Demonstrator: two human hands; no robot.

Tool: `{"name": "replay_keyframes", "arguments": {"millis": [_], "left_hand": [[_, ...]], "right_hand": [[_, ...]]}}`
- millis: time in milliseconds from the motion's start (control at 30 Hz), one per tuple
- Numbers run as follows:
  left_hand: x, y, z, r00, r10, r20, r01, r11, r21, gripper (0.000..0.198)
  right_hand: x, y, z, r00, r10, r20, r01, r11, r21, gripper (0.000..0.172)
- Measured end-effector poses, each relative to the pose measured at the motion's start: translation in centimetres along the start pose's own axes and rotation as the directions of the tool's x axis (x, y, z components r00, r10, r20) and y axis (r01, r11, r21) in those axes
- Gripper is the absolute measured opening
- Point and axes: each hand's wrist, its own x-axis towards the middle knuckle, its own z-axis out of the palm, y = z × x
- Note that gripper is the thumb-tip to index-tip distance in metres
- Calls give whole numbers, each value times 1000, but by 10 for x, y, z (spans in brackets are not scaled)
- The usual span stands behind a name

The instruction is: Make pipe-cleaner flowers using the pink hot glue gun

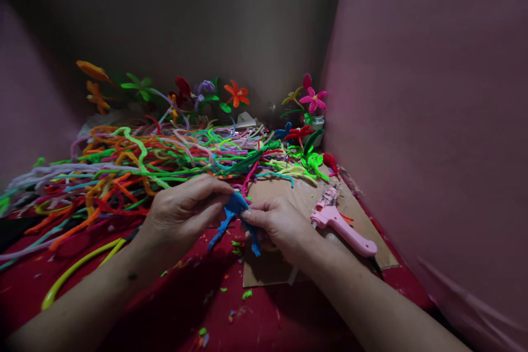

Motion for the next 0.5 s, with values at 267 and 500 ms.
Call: {"name": "replay_keyframes", "arguments": {"millis": [267, 500], "left_hand": [[-1, 1, -2, 1000, 10, 4, -10, 1000, 23, 15], [-2, 3, -4, 1000, 19, -7, -19, 1000, 12, 16]], "right_hand": [[3, 3, -5, 997, 31, 69, -38, 994, 105, 21], [7, 2, -9, 996, 69, 55, -78, 980, 185, 15]]}}
